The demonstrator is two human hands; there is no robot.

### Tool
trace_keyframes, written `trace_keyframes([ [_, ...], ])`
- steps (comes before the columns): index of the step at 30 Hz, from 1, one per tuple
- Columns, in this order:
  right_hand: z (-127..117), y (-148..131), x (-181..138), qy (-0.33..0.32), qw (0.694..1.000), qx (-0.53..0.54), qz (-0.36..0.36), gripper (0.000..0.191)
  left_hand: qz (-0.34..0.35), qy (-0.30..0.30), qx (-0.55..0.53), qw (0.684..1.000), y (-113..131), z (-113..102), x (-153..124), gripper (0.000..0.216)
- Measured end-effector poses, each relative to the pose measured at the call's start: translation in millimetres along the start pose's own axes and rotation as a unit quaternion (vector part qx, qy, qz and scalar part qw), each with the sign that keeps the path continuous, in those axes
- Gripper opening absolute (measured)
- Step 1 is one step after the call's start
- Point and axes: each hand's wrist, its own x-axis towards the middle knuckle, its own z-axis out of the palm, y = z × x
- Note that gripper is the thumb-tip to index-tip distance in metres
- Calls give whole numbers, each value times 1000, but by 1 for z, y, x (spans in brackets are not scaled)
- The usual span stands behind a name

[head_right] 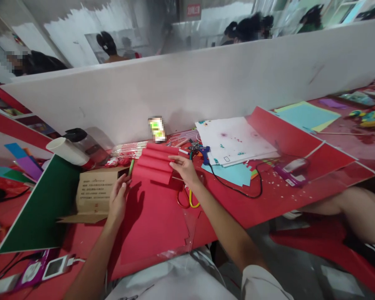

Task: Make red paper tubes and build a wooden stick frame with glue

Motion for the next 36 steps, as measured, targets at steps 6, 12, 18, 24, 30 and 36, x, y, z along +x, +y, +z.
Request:
trace_keyframes([
  [6,0,-16,20,64,997,35,-22,51,69,-123,180,973,0,4,-9,41],
  [12,42,-1,48,52,996,61,-32,51,156,-197,358,899,1,9,-17,42],
  [18,94,22,59,58,997,56,-15,61,132,-160,414,886,-8,1,-17,49],
  [24,125,34,40,11,995,99,27,68,141,-156,404,890,-7,-2,-16,53],
  [30,131,18,26,-14,977,210,30,51,155,-122,382,903,-13,-10,-7,49],
  [36,138,14,33,-30,971,235,35,43,169,-91,372,908,-11,-8,-6,51],
])
